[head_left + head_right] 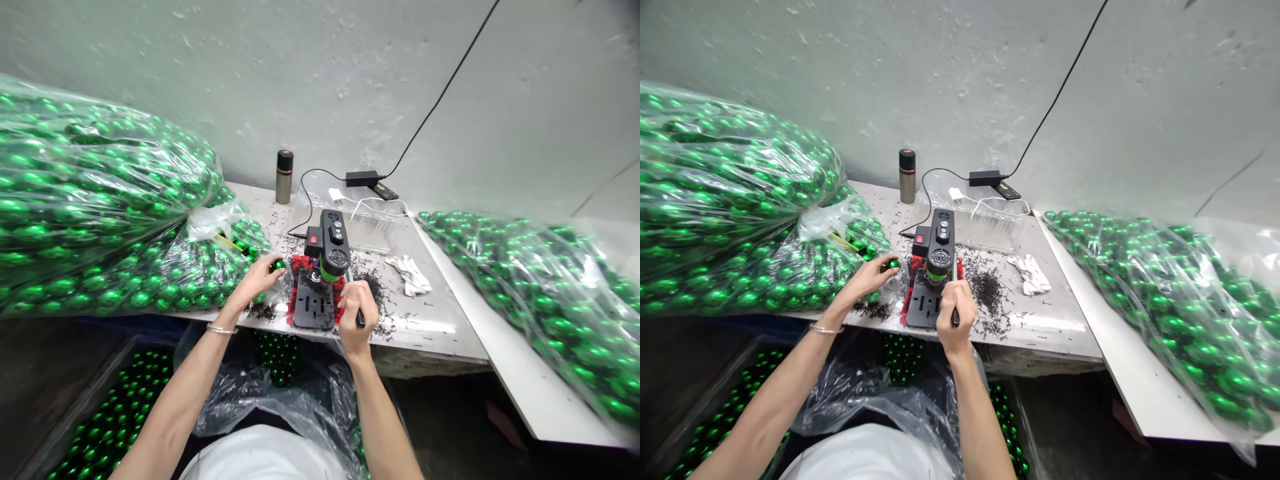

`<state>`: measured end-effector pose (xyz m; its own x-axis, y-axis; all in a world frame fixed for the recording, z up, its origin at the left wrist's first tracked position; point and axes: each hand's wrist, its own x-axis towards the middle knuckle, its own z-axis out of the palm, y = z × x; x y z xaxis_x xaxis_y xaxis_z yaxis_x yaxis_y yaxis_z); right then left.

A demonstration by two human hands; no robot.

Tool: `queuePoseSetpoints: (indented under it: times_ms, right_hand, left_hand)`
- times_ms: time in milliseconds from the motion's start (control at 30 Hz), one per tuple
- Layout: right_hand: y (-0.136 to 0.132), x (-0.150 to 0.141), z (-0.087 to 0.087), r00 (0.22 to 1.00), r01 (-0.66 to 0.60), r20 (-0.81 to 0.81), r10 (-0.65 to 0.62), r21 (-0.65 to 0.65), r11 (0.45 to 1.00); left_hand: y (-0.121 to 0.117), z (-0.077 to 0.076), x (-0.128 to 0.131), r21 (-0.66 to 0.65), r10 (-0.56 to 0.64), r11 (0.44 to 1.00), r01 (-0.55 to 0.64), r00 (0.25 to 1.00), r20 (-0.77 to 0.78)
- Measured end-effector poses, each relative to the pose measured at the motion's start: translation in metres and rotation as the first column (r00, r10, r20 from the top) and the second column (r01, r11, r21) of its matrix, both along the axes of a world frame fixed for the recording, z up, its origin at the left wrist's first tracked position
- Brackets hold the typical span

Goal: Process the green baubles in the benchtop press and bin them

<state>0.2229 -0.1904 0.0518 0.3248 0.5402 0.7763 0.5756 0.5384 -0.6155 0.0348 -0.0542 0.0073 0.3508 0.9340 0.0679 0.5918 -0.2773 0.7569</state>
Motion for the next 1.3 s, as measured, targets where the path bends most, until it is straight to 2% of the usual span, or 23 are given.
queuePoseSetpoints:
  times_ms: [33,100,133,200,267,333,467,600,733,933,1167,1300]
  right_hand:
    - [0.0,0.0,0.0,1.0,-0.001,0.0,0.001,0.004,1.0]
    - [0.0,0.0,0.0,1.0,-0.001,-0.007,0.001,0.015,1.0]
    - [0.0,0.0,0.001,1.0,0.001,-0.008,-0.001,0.017,1.0]
    - [-0.001,0.0,0.001,1.0,0.007,-0.006,-0.007,0.01,1.0]
    - [-0.001,0.0,0.002,1.0,0.009,0.001,-0.009,0.001,1.0]
    - [-0.002,0.0,0.002,1.0,0.008,0.007,-0.008,-0.006,1.0]
    - [-0.003,0.001,0.001,1.0,0.012,0.011,-0.012,-0.01,1.0]
    - [-0.003,0.001,-0.001,1.0,0.01,0.021,-0.01,-0.008,1.0]
    - [-0.004,0.002,-0.002,0.999,0.012,0.036,-0.012,-0.008,1.0]
    - [-0.004,0.002,-0.006,0.998,0.037,0.057,-0.037,0.009,0.999]
    - [-0.004,0.003,-0.009,0.997,0.019,0.073,-0.021,0.019,1.0]
    - [-0.004,0.002,-0.012,0.999,0.016,0.049,-0.017,0.01,1.0]
  left_hand:
    - [-0.007,-0.004,0.003,-0.089,-0.016,0.995,0.036,0.975,0.22]
    - [-0.023,-0.014,0.013,-0.269,0.042,0.955,0.127,0.837,0.545]
    - [-0.031,-0.02,0.02,-0.34,0.1,0.928,0.154,0.775,0.624]
    - [-0.045,-0.032,0.035,-0.443,0.209,0.883,0.157,0.713,0.669]
    - [-0.054,-0.041,0.048,-0.479,0.247,0.868,0.131,0.723,0.645]
    - [-0.059,-0.046,0.057,-0.436,0.214,0.894,0.098,0.764,0.609]
    - [-0.062,-0.047,0.064,-0.223,0.076,0.974,0.034,0.883,0.463]
    - [-0.066,-0.045,0.065,0.024,-0.031,0.999,0.026,0.977,0.213]
    - [-0.069,-0.049,0.066,0.191,-0.023,0.982,-0.007,0.988,0.155]
    - [-0.07,-0.056,0.069,0.246,-0.031,0.969,-0.013,0.984,0.173]
    - [-0.073,-0.057,0.069,0.305,-0.132,0.949,0.083,0.981,0.142]
    - [-0.074,-0.06,0.071,0.298,-0.112,0.953,0.059,0.98,0.166]
